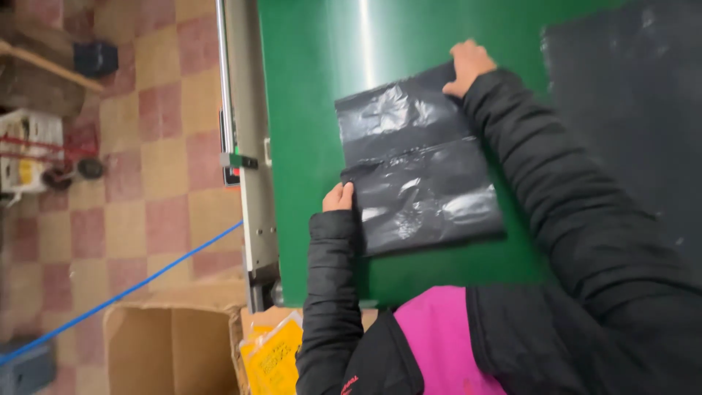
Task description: The person folds black plastic bags on a green table and inserts them into yellow plastic sleeves.
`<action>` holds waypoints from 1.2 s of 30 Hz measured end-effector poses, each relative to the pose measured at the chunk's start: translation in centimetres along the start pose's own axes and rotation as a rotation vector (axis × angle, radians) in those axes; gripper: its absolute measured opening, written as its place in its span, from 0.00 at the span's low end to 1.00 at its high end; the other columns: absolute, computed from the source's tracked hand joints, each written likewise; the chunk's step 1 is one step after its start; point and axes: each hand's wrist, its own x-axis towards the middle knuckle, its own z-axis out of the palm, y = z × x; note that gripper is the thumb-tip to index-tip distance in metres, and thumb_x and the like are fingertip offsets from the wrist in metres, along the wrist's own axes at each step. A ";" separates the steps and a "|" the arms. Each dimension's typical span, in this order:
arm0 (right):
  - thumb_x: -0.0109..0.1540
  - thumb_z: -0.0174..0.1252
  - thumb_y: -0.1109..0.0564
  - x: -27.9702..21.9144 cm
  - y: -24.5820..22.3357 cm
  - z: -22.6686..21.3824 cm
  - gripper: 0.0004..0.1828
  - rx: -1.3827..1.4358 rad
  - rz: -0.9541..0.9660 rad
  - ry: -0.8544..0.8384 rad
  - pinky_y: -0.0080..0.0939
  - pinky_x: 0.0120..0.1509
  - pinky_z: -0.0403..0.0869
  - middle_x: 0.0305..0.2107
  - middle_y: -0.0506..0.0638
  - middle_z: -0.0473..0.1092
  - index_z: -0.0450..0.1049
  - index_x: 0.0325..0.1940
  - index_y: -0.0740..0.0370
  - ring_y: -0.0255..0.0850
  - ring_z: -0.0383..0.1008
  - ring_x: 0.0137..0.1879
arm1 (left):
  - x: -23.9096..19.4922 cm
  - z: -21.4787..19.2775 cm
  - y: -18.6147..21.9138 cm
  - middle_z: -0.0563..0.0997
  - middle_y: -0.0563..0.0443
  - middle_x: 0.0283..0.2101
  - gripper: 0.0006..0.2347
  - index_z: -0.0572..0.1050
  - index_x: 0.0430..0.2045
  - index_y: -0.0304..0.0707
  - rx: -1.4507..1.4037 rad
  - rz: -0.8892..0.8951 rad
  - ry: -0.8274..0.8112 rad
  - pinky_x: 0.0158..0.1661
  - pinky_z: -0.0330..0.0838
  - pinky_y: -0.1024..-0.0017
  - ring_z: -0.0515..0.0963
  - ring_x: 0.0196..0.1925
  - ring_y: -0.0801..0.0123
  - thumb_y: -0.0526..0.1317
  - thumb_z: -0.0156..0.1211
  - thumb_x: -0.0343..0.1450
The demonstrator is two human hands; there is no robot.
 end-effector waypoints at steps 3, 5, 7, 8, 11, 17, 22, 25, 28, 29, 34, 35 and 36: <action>0.47 0.76 0.46 2.9 0.2 0.6 0.39 -0.053 0.211 -0.290 0.55 0.54 0.73 0.41 0.65 0.72 0.72 0.55 0.69 0.62 0.73 0.49 | -0.4 -0.6 3.8 0.84 0.41 0.32 0.15 0.79 0.37 0.30 0.121 -0.148 -0.135 0.40 0.74 0.65 0.83 0.35 0.61 0.47 0.55 0.75; 0.50 0.73 0.46 3.6 0.0 0.1 0.32 -0.098 0.290 -0.530 0.57 0.56 0.73 0.38 0.63 0.73 0.74 0.51 0.67 0.62 0.75 0.48 | -0.7 0.0 3.4 0.79 0.33 0.27 0.19 0.77 0.27 0.26 0.426 -0.199 -0.192 0.35 0.71 0.56 0.80 0.30 0.46 0.50 0.58 0.74; 0.53 0.71 0.48 1.4 -0.3 0.2 0.25 -0.069 0.186 -0.468 0.56 0.55 0.73 0.38 0.61 0.74 0.75 0.48 0.63 0.61 0.75 0.48 | -1.0 -0.4 7.4 0.80 0.34 0.27 0.19 0.78 0.27 0.29 0.457 -0.211 -0.201 0.35 0.71 0.55 0.79 0.31 0.44 0.51 0.57 0.73; 0.55 0.68 0.51 0.5 -0.5 0.1 0.18 -0.039 0.074 -0.392 0.56 0.55 0.72 0.38 0.59 0.74 0.77 0.46 0.60 0.61 0.74 0.48 | -0.9 -0.6 9.4 0.80 0.35 0.27 0.18 0.79 0.26 0.32 0.493 -0.212 -0.199 0.35 0.71 0.53 0.79 0.32 0.43 0.52 0.56 0.72; 0.60 0.65 0.59 -5.2 -7.6 -7.9 0.11 0.228 -0.074 -0.093 0.55 0.50 0.69 0.36 0.57 0.73 0.73 0.44 0.61 0.59 0.72 0.46 | -1.0 -1.4 8.1 0.82 0.36 0.27 0.20 0.81 0.25 0.33 0.561 -0.283 -0.350 0.37 0.73 0.54 0.82 0.32 0.45 0.55 0.57 0.70; 0.48 0.59 0.69 -21.0 -15.3 -14.3 0.19 0.279 -0.224 0.080 0.51 0.61 0.71 0.44 0.54 0.75 0.76 0.43 0.58 0.54 0.76 0.57 | -0.4 -2.5 5.2 0.83 0.36 0.32 0.18 0.82 0.30 0.37 0.549 -0.223 -0.458 0.41 0.75 0.56 0.83 0.37 0.45 0.55 0.59 0.69; 0.49 0.64 0.59 -28.3 -17.0 -13.5 0.18 0.150 -0.192 -0.101 0.53 0.64 0.69 0.44 0.53 0.76 0.78 0.43 0.60 0.53 0.73 0.62 | -2.2 -4.0 8.9 0.85 0.39 0.37 0.15 0.82 0.37 0.41 0.529 -0.225 -0.274 0.44 0.76 0.56 0.84 0.42 0.47 0.52 0.59 0.70; 0.49 0.68 0.45 -27.7 -18.9 -13.8 0.25 0.082 -0.194 -0.143 0.56 0.66 0.66 0.45 0.54 0.75 0.77 0.43 0.62 0.56 0.69 0.64 | -3.5 -1.4 11.7 0.83 0.42 0.47 0.15 0.80 0.44 0.40 0.653 0.080 0.015 0.51 0.73 0.52 0.80 0.52 0.46 0.50 0.58 0.71; 0.55 0.65 0.39 -24.4 -22.8 -10.5 0.32 0.154 -0.159 -0.078 0.57 0.73 0.63 0.53 0.59 0.72 0.74 0.53 0.66 0.59 0.65 0.69 | -6.1 3.4 14.8 0.73 0.42 0.61 0.23 0.74 0.55 0.39 0.764 0.507 0.016 0.60 0.59 0.40 0.66 0.67 0.43 0.50 0.60 0.67; 0.62 0.61 0.40 -22.2 -24.2 -8.7 0.35 0.246 -0.148 -0.019 0.58 0.77 0.61 0.61 0.64 0.69 0.70 0.63 0.70 0.61 0.63 0.73 | -6.5 5.2 16.1 0.66 0.41 0.69 0.30 0.70 0.60 0.39 0.831 0.625 -0.107 0.63 0.47 0.30 0.57 0.74 0.42 0.54 0.61 0.64; 0.59 0.62 0.39 -24.0 -21.6 0.7 0.43 0.044 -0.140 0.064 0.62 0.76 0.55 0.66 0.67 0.61 0.65 0.68 0.72 0.63 0.56 0.75 | -7.4 5.8 7.7 0.56 0.48 0.76 0.35 0.61 0.70 0.49 0.984 0.692 -0.081 0.67 0.41 0.30 0.46 0.80 0.48 0.58 0.59 0.67; 0.56 0.63 0.38 -24.9 -20.9 0.4 0.47 -0.044 -0.144 0.055 0.64 0.74 0.53 0.67 0.69 0.58 0.63 0.68 0.75 0.63 0.53 0.74 | -8.3 4.6 7.9 0.56 0.47 0.76 0.38 0.61 0.70 0.44 0.930 0.603 -0.162 0.67 0.41 0.29 0.47 0.79 0.48 0.61 0.59 0.64; 0.56 0.63 0.38 -24.4 -20.0 -2.0 0.47 -0.057 -0.163 0.067 0.64 0.74 0.53 0.67 0.69 0.58 0.63 0.68 0.75 0.63 0.53 0.74 | -8.1 3.4 8.2 0.56 0.47 0.76 0.38 0.61 0.70 0.44 0.923 0.611 -0.138 0.67 0.41 0.29 0.47 0.79 0.48 0.61 0.59 0.64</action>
